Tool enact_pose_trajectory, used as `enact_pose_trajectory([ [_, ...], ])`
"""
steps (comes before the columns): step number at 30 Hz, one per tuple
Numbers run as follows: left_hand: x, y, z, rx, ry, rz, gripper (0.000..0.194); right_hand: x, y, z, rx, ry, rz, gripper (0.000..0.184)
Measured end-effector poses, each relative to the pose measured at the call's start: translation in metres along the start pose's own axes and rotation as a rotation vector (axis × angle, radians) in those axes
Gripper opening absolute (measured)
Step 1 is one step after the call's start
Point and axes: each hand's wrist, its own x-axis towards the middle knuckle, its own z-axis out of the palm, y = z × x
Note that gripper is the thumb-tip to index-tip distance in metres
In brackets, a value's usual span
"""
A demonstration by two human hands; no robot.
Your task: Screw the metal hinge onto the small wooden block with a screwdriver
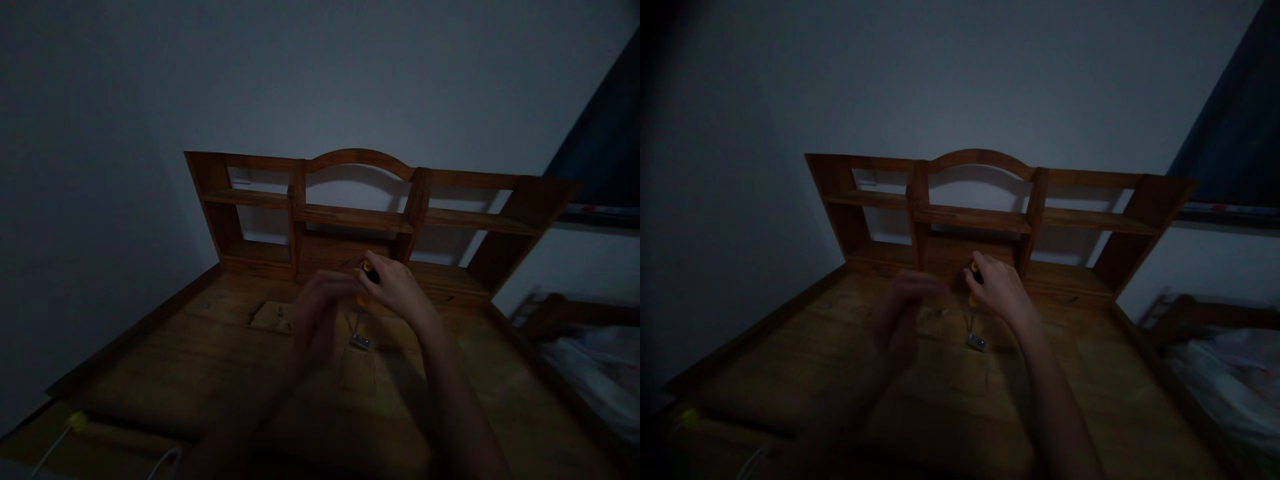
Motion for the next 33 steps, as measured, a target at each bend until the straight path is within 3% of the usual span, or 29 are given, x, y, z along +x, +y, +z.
enact_pose_trajectory([
  [3, 0.002, -0.066, 0.007, 0.088, -0.125, -0.046, 0.026, 0.001, 0.001, 0.004, -0.059, 0.012, 0.041, 0.028],
  [6, -0.02, -0.127, 0.012, 0.208, -0.38, -0.142, 0.027, 0.002, 0.001, 0.004, -0.039, -0.013, 0.046, 0.029],
  [9, -0.049, -0.155, 0.014, 0.245, -0.614, -0.122, 0.03, 0.001, 0.003, 0.001, 0.082, -0.034, 0.018, 0.039],
  [12, -0.065, -0.157, 0.015, 0.226, -0.807, -0.051, 0.034, 0.001, 0.005, 0.0, 0.2, -0.06, -0.006, 0.046],
  [16, -0.071, -0.151, 0.016, 0.188, -0.92, 0.002, 0.039, 0.003, 0.007, 0.004, 0.244, -0.049, -0.02, 0.039],
  [24, -0.084, -0.138, 0.028, -0.057, -0.899, -0.138, 0.018, 0.006, 0.013, 0.015, 0.192, 0.022, -0.004, 0.032],
  [33, -0.093, -0.142, 0.038, -0.165, -0.906, -0.173, 0.02, 0.006, 0.019, 0.013, 0.296, 0.074, -0.015, 0.028],
])
